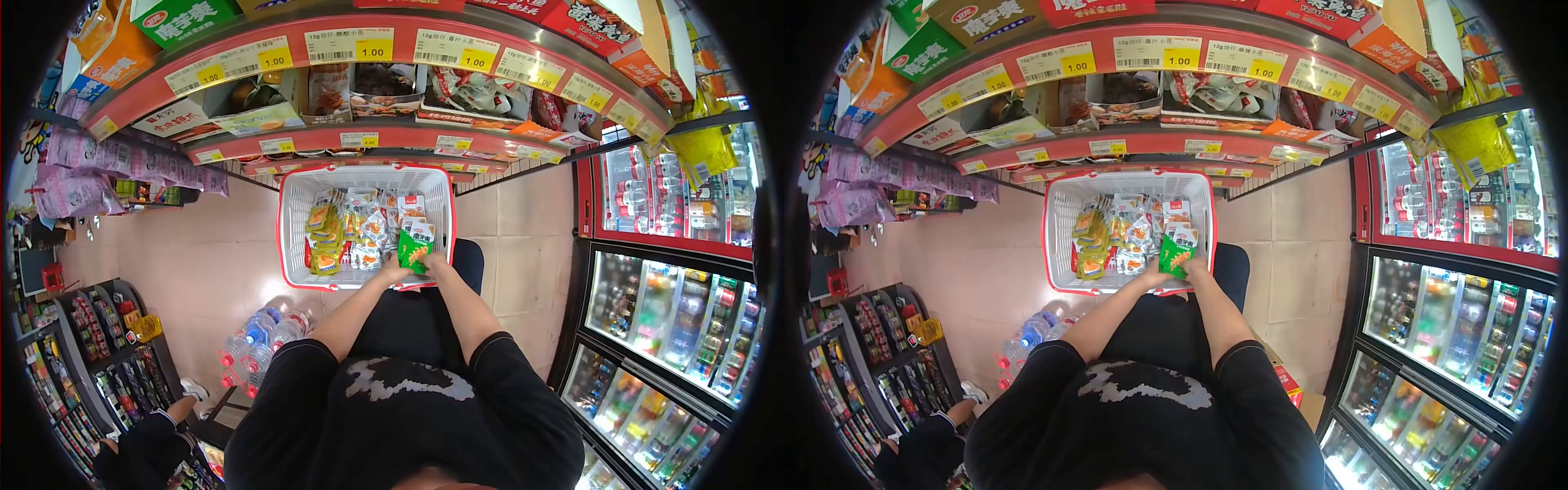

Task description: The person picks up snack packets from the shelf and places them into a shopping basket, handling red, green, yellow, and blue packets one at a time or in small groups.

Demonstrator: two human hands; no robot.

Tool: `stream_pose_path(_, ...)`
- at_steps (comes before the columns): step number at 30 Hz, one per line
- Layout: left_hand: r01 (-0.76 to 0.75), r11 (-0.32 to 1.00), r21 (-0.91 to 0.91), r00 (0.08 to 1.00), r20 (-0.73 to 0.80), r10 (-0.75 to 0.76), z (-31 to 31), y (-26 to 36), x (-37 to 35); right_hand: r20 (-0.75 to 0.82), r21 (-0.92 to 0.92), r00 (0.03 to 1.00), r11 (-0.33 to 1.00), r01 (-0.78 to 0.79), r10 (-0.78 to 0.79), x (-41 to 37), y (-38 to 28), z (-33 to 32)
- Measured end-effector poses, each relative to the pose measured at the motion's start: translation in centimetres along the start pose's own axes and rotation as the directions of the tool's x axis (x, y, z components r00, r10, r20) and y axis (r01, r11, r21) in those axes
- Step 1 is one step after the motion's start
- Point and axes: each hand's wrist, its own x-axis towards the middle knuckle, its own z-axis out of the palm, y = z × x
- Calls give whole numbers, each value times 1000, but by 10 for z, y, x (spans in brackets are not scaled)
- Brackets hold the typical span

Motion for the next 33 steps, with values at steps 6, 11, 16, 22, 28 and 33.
stream_pose_path(6, 38, 928, 370, 990, 111, -85, -27, 50, -44, -83, -506, 970, 849, 155, -227, 37, 27, 5)
stream_pose_path(11, -35, 948, 316, 999, 14, 32, -52, 45, -61, 137, -625, 791, 568, 536, -596, -5, 39, 0)
stream_pose_path(16, -97, 993, 62, 970, -218, 108, -102, 17, -65, 422, -674, 610, 218, 706, -671, -49, 39, -16)
stream_pose_path(22, -519, 752, 406, 500, -570, 652, -192, 192, -125, 611, -663, 671, 192, 724, -420, -43, 9, -13)
stream_pose_path(28, -340, 277, 899, -375, -400, 836, -265, 377, -205, 778, -330, 394, 215, 919, -490, -150, -108, 1)
stream_pose_path(33, -69, 238, 969, -536, -237, 810, -311, 461, -210, 917, 154, -93, 128, 980, -388, -359, -228, -12)
